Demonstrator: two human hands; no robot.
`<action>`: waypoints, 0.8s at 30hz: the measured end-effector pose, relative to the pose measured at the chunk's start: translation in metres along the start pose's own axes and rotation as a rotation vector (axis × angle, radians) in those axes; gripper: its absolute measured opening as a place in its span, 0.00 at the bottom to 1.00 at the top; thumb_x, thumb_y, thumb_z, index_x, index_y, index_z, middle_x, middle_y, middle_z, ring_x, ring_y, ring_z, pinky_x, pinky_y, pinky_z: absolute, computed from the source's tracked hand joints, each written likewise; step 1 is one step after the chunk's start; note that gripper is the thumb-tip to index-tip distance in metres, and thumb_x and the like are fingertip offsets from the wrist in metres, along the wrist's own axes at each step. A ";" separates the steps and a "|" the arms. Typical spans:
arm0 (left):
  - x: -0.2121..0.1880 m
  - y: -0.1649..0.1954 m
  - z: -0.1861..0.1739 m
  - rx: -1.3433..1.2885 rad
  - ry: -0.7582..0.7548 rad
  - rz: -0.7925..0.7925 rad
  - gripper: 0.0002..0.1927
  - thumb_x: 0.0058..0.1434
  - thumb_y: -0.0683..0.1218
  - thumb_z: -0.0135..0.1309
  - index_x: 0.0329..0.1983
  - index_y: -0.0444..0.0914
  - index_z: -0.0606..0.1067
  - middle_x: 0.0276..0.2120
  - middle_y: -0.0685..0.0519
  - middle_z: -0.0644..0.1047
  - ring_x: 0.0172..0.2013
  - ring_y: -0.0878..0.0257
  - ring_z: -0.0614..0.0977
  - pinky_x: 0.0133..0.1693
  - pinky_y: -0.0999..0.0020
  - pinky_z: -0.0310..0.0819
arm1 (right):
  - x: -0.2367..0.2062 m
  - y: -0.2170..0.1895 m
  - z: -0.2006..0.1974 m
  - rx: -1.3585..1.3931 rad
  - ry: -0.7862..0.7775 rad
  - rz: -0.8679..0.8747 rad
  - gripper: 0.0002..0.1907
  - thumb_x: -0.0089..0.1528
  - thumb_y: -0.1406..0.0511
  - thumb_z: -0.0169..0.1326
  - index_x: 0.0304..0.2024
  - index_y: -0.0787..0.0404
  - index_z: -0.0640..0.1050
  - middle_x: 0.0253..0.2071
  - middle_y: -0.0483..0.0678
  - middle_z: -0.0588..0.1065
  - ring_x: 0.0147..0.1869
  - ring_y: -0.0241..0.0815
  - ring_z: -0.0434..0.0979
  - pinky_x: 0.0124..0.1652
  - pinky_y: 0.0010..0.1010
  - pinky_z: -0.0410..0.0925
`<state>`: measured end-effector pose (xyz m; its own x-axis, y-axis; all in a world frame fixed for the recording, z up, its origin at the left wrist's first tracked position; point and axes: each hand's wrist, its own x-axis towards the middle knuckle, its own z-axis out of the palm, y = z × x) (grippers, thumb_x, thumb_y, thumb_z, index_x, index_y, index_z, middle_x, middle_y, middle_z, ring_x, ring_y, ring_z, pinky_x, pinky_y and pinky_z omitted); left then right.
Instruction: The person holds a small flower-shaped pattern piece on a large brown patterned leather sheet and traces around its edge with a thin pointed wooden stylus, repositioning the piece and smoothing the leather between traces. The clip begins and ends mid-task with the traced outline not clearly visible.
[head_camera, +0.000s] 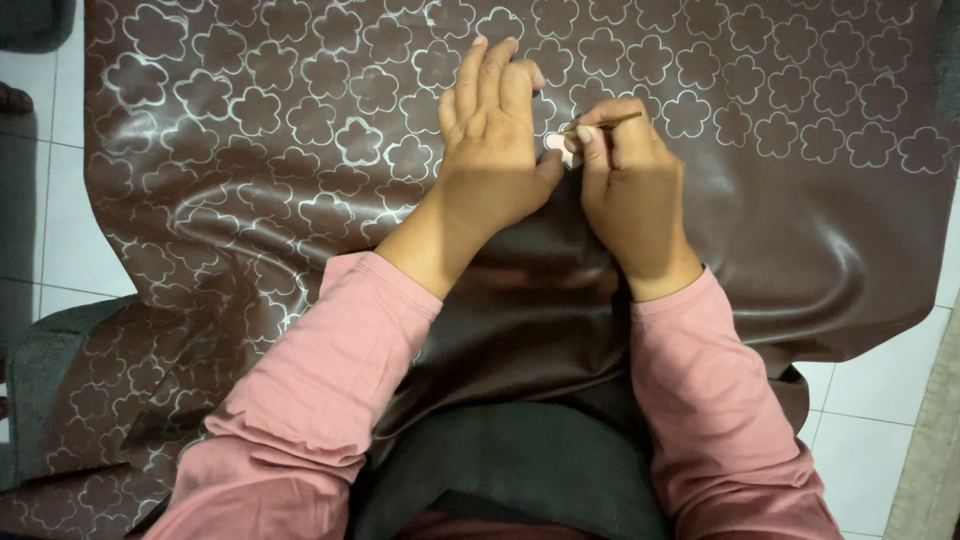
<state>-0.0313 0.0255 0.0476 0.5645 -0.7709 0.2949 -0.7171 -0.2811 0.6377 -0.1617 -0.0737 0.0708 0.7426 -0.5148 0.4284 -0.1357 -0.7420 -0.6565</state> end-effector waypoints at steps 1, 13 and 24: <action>0.000 0.000 0.000 0.002 0.003 0.004 0.35 0.52 0.47 0.69 0.58 0.38 0.64 0.68 0.34 0.61 0.73 0.35 0.52 0.67 0.37 0.43 | -0.001 0.001 0.001 -0.054 0.007 -0.041 0.02 0.73 0.73 0.54 0.47 0.65 0.74 0.40 0.51 0.81 0.44 0.44 0.84 0.42 0.31 0.75; -0.012 -0.001 0.007 0.094 0.086 0.133 0.18 0.55 0.46 0.65 0.48 0.40 0.76 0.61 0.40 0.70 0.69 0.38 0.63 0.64 0.36 0.52 | 0.002 0.070 -0.016 1.112 0.245 0.534 0.04 0.76 0.67 0.52 0.51 0.59 0.71 0.44 0.49 0.78 0.43 0.41 0.82 0.50 0.33 0.76; -0.017 0.006 -0.001 0.106 0.060 0.196 0.20 0.51 0.46 0.67 0.46 0.37 0.76 0.57 0.41 0.73 0.66 0.38 0.66 0.60 0.39 0.55 | -0.001 0.089 -0.018 1.221 0.220 0.619 0.05 0.75 0.66 0.54 0.51 0.58 0.72 0.44 0.49 0.79 0.43 0.41 0.83 0.51 0.34 0.76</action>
<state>-0.0448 0.0372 0.0471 0.4314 -0.7820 0.4499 -0.8527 -0.1905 0.4864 -0.1865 -0.1472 0.0233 0.6395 -0.7600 -0.1162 0.3371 0.4130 -0.8460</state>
